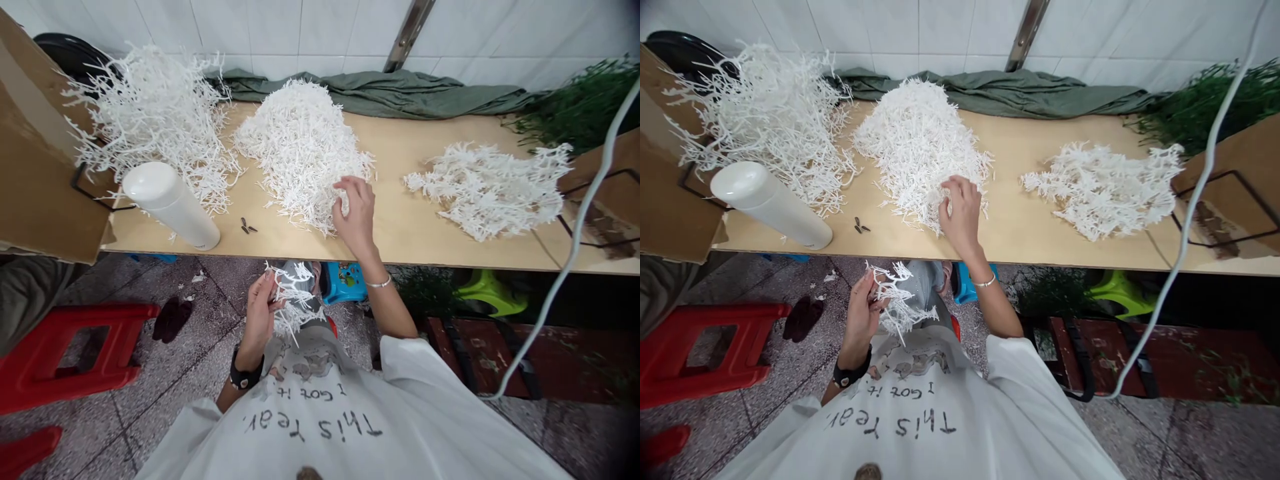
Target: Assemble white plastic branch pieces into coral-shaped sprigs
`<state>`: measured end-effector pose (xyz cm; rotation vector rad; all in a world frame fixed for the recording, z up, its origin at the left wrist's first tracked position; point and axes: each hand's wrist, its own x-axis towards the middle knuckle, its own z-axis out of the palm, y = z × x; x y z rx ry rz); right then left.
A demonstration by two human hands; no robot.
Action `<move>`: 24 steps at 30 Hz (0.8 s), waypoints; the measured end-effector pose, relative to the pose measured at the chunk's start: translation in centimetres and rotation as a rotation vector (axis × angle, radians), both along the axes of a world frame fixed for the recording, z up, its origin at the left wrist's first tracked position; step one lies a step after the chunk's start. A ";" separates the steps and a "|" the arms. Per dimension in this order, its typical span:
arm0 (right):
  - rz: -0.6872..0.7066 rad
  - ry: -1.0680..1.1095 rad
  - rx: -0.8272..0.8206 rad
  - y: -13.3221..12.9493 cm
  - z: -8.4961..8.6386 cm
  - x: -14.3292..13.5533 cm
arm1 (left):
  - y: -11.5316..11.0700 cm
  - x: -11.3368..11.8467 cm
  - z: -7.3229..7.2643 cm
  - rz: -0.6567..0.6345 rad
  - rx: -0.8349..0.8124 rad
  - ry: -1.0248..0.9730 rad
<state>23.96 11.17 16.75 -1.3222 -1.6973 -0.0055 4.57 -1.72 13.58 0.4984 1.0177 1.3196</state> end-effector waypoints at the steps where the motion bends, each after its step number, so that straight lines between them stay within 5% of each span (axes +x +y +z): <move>1: 0.099 0.060 -0.011 -1.0 0.1 -0.6 | 0.0 -0.1 0.0 -0.006 0.000 0.005; 5: 0.753 0.208 -0.339 -5.6 0.9 -2.7 | 0.1 0.0 -0.1 -0.027 -0.018 0.074; 8: 0.960 0.166 -0.487 -7.5 1.1 -3.3 | 0.1 0.1 -0.4 -0.026 -0.023 0.153; 14: 0.813 0.295 -0.554 -7.9 0.8 -2.9 | -0.2 0.1 -0.5 -0.006 0.003 0.159; 20: 0.659 0.485 -0.322 -8.5 0.9 -3.3 | -0.4 1.0 0.9 -0.095 0.137 -0.014; 24: 0.555 0.489 -0.204 -8.8 2.4 -2.9 | -0.5 1.0 1.7 -0.153 0.111 -0.104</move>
